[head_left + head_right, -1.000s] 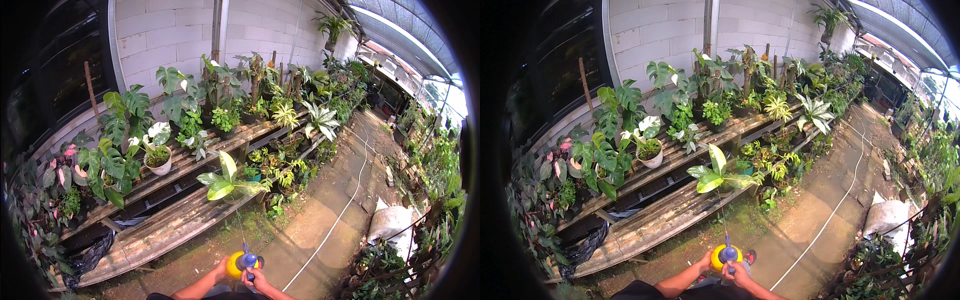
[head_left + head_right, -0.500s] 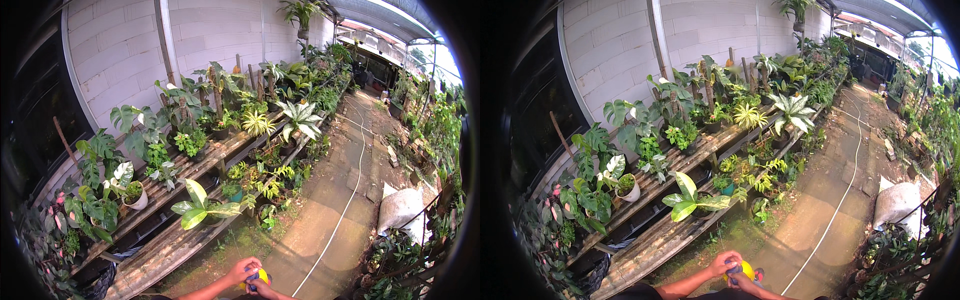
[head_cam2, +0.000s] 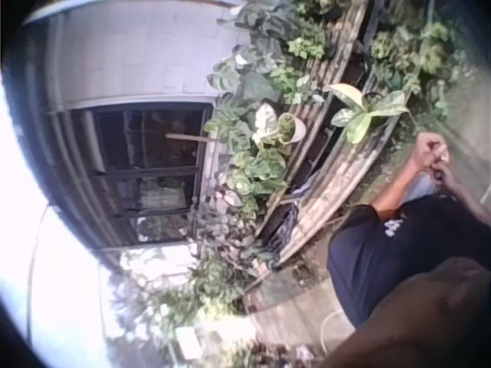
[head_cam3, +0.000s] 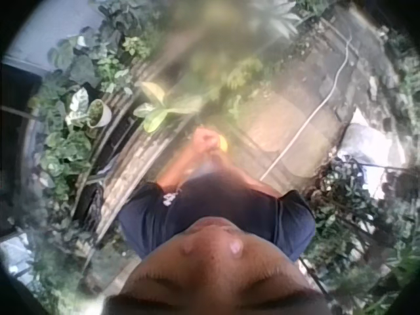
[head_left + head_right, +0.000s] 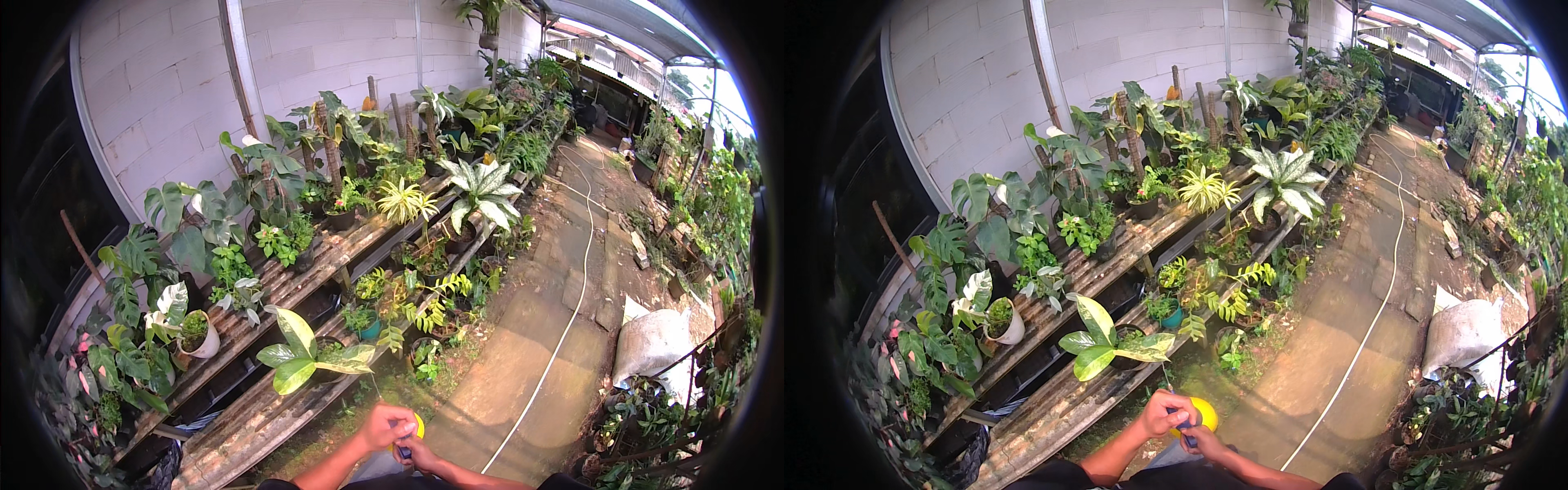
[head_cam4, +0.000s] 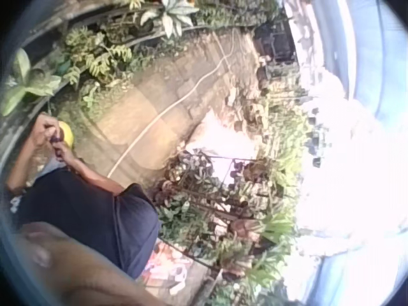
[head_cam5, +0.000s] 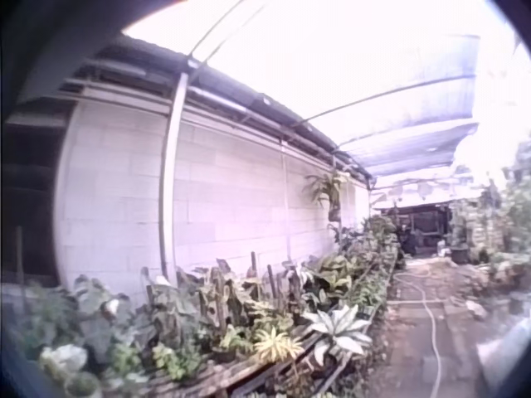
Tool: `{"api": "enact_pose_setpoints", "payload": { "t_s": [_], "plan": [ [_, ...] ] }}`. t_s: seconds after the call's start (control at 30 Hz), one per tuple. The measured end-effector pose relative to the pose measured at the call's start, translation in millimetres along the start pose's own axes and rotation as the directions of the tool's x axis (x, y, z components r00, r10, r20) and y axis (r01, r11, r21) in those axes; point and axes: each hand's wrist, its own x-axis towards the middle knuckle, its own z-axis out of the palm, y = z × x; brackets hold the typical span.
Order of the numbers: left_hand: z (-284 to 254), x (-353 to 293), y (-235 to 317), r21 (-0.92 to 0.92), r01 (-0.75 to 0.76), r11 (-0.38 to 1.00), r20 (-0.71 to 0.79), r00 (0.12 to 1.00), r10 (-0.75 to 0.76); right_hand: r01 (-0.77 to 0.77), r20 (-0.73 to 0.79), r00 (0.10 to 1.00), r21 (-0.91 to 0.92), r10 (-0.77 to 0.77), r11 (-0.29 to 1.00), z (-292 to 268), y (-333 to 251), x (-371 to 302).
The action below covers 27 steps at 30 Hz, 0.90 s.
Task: The person uses a yellow handheld pressure sprayer to mist water onto various potted plants arranged on tiered wooden shelves. The person moves along the shelving unit, spraying leaves and soil of multiple plants in sequence.
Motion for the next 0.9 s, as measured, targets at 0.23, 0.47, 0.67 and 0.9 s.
{"api": "enact_pose_setpoints", "payload": {
  "t_s": [0.23,0.47,0.67,0.9],
  "plan": [
    [-64.7,64.3,28.3,0.025,-0.159,0.987,0.032,0.987,0.159,0.043,0.059,0.997,-0.045,-0.041,0.998,-37.2,-44.4,73.0],
    [-133.6,109.1,75.5,0.468,-0.189,0.863,0.170,0.978,0.122,-0.033,-0.003,0.999,-0.094,0.033,0.995,-48.0,-97.7,134.6],
    [-139.9,151.9,56.7,0.809,-0.080,0.583,0.003,0.991,0.132,-0.095,-0.053,0.995,-0.107,0.090,0.990,-54.1,-145.7,155.7],
    [-160.0,235.5,39.0,0.798,0.043,0.601,-0.055,0.998,0.002,-0.162,-0.087,0.984,-0.041,0.158,0.986,-94.9,-165.9,180.4]
  ]
}}
